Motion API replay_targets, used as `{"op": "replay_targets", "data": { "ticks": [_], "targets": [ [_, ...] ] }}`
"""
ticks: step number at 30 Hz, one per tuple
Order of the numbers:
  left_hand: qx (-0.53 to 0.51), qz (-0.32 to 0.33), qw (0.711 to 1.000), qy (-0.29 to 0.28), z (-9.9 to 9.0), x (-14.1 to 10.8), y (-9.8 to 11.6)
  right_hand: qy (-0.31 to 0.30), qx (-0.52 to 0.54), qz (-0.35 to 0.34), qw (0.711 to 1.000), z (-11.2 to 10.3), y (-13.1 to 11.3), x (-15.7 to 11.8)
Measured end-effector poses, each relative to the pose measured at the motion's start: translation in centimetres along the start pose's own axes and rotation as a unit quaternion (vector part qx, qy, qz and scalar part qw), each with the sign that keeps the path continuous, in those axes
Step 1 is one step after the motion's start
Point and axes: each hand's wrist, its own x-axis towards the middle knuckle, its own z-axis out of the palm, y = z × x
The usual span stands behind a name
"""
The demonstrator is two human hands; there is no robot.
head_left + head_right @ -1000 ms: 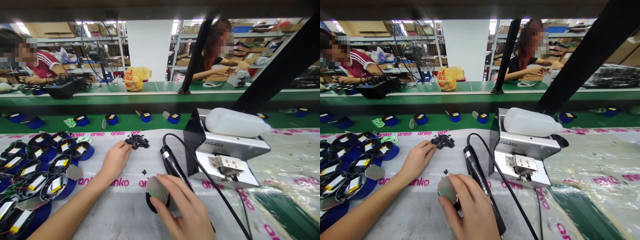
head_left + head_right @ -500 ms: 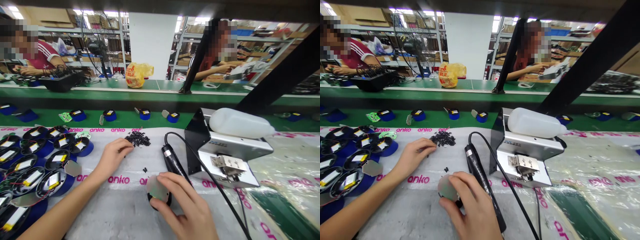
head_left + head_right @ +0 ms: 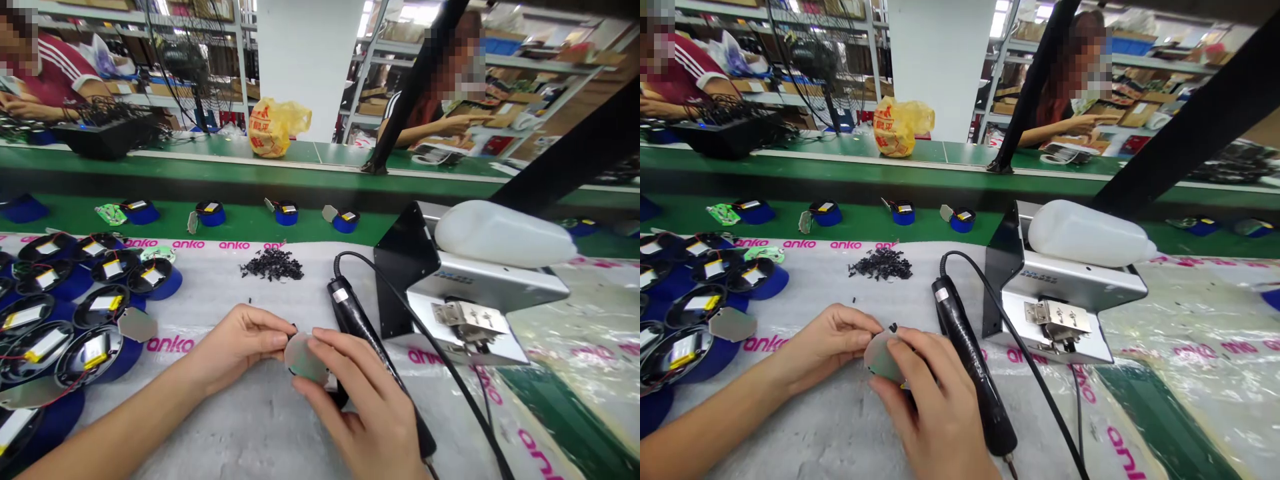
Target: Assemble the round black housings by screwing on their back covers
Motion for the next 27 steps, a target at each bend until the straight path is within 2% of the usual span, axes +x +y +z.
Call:
{"op": "replay_targets", "data": {
  "ticks": [6,15,18,22,25,27],
  "targets": [
    [-0.047,0.006,0.999,-0.024,0.0,0.1,-0.1,-0.004,-0.013,0.011,1.000,-0.3,-0.1,-0.2],
    [-0.029,0.015,0.999,-0.034,-0.2,-0.3,0.3,-0.011,-0.035,0.001,0.999,-0.4,0.1,-0.5],
    [0.000,0.028,0.999,-0.026,-0.2,-0.4,0.4,-0.014,-0.058,-0.011,0.998,-0.4,0.0,-0.5],
    [0.072,0.049,0.996,0.014,0.0,-0.6,0.5,-0.016,-0.101,-0.049,0.994,-0.3,-0.3,-0.4],
    [0.099,0.050,0.993,0.031,0.3,-0.7,0.6,-0.040,-0.105,-0.051,0.992,-0.4,-0.5,-0.4],
    [0.116,0.050,0.992,0.023,0.6,-0.9,0.7,-0.063,-0.121,-0.046,0.990,-0.9,-0.6,-0.4]
  ]
}}
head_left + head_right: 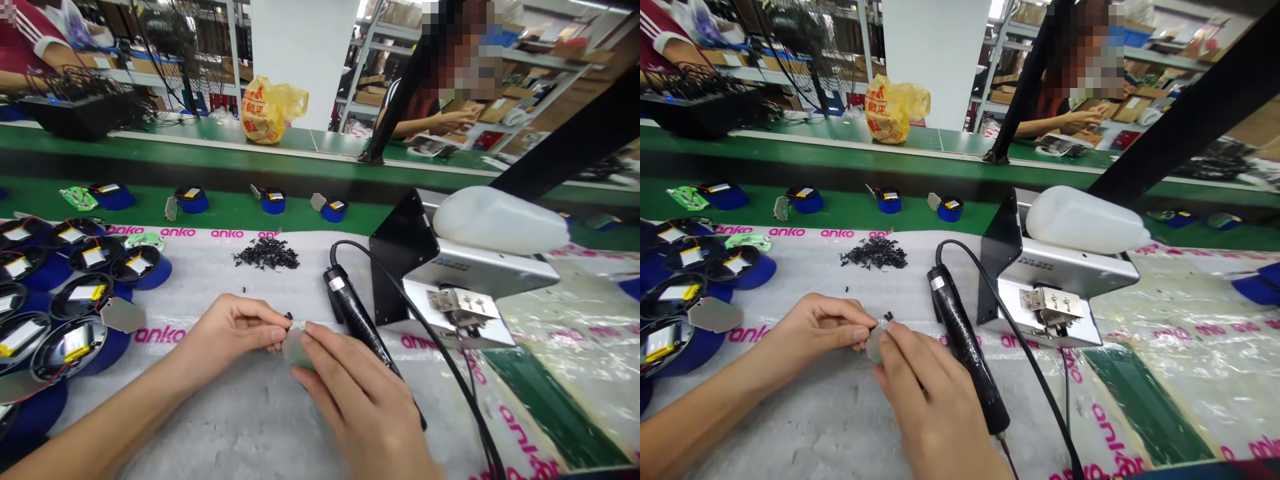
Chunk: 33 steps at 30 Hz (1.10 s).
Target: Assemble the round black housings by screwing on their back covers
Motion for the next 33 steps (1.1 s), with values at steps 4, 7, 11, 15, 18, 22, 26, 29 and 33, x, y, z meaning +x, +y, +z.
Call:
{"op": "replay_targets", "data": {
  "ticks": [4,7,11,15,18,22,26,29,33],
  "targets": [
    [-0.015,0.025,0.998,-0.049,0.5,-0.9,0.4,-0.055,-0.023,0.015,0.998,-1.9,0.3,0.1],
    [0.046,0.064,0.994,-0.081,0.9,-1.4,0.0,-0.104,0.009,0.046,0.993,-3.6,0.8,0.0],
    [0.305,0.186,0.931,-0.074,2.0,-0.9,-1.9,-0.133,0.060,0.110,0.983,-4.4,1.4,-1.1],
    [0.399,0.235,0.880,-0.102,3.1,-0.1,-3.7,-0.083,0.123,0.161,0.976,-3.7,1.3,-2.4],
    [0.401,0.203,0.887,-0.103,3.3,0.0,-3.7,-0.040,0.162,0.183,0.969,-2.9,0.9,-3.1],
    [0.309,0.131,0.936,-0.109,3.2,-0.4,-3.1,0.019,0.251,0.185,0.950,-1.8,0.5,-3.6],
    [0.124,-0.013,0.984,-0.130,3.2,-0.9,-2.3,0.053,0.307,0.189,0.931,-0.7,0.5,-3.6],
    [0.075,-0.065,0.985,-0.142,3.3,-0.9,-1.7,0.057,0.280,0.181,0.941,-0.5,0.5,-3.4],
    [0.052,-0.092,0.986,-0.126,3.2,-0.5,-1.6,0.032,0.242,0.196,0.950,-0.9,0.5,-3.3]
  ]
}}
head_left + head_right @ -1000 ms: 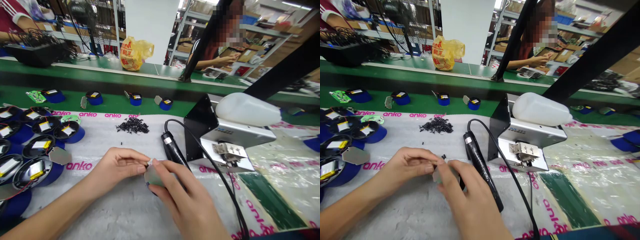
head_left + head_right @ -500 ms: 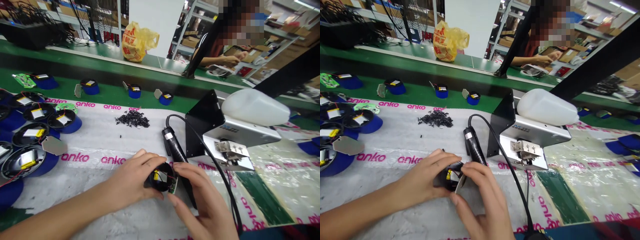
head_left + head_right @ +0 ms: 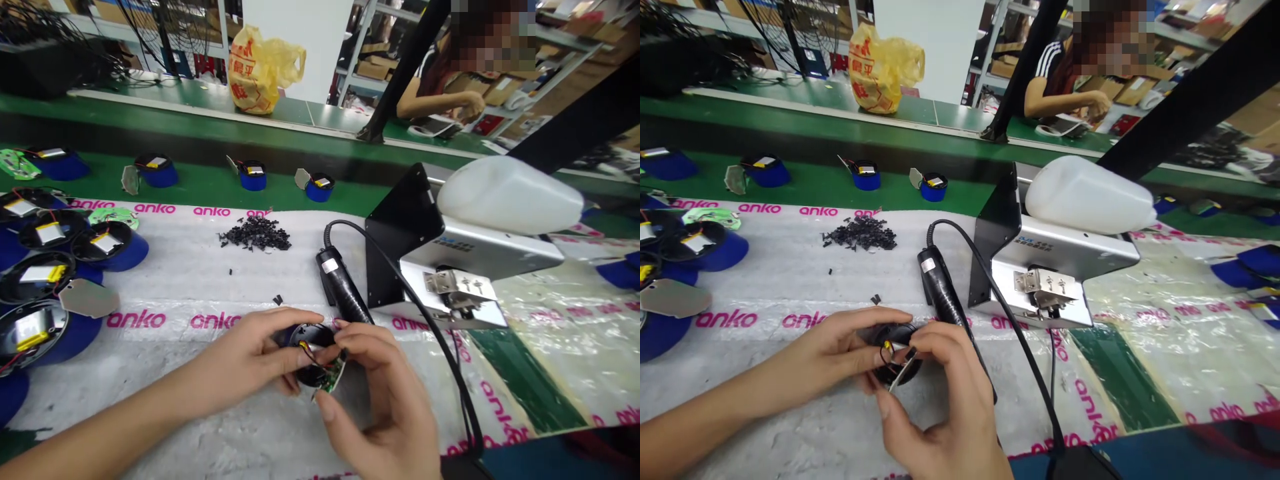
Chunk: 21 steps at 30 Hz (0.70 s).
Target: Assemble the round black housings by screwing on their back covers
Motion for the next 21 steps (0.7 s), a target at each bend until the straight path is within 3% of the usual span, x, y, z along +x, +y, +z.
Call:
{"op": "replay_targets", "data": {
  "ticks": [6,11,16,21],
  "targets": [
    [-0.019,-0.018,0.998,-0.057,-0.9,0.2,-0.2,0.003,-0.001,0.012,1.000,-0.2,-0.2,0.0],
    [-0.004,-0.033,0.999,0.011,-0.3,0.6,-0.1,-0.006,-0.045,0.003,0.999,-0.3,-0.3,0.0],
    [0.011,-0.045,0.998,0.041,0.8,1.0,0.1,-0.015,-0.074,-0.009,0.997,-0.5,-0.6,-0.3],
    [0.057,-0.005,0.995,0.082,1.7,0.9,0.1,-0.018,-0.101,-0.023,0.994,-1.0,-0.5,0.1]
  ]
}}
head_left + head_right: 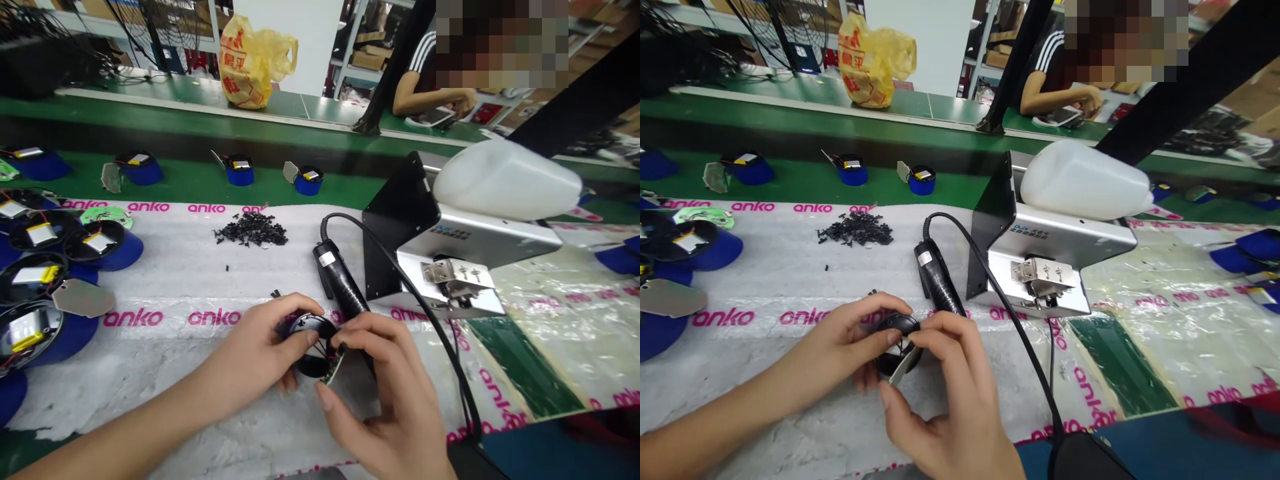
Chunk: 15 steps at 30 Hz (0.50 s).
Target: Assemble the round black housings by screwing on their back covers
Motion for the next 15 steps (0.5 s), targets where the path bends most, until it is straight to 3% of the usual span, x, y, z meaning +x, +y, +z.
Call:
{"op": "replay_targets", "data": {
  "ticks": [3,10,12,15],
  "targets": [
    [0.008,0.013,1.000,0.010,0.2,0.0,-0.1,-0.033,-0.038,-0.029,0.998,-0.7,-0.2,0.6],
    [0.004,0.043,0.999,0.002,0.1,-0.2,-0.7,-0.195,-0.107,-0.071,0.972,-1.8,0.0,1.9],
    [0.006,0.054,0.998,-0.025,-0.5,-0.4,-0.8,-0.209,-0.094,-0.085,0.970,-1.8,0.6,2.2],
    [-0.053,0.029,0.991,-0.122,-2.0,-0.6,-0.9,-0.202,-0.073,-0.103,0.971,-1.8,1.1,2.5]
  ]
}}
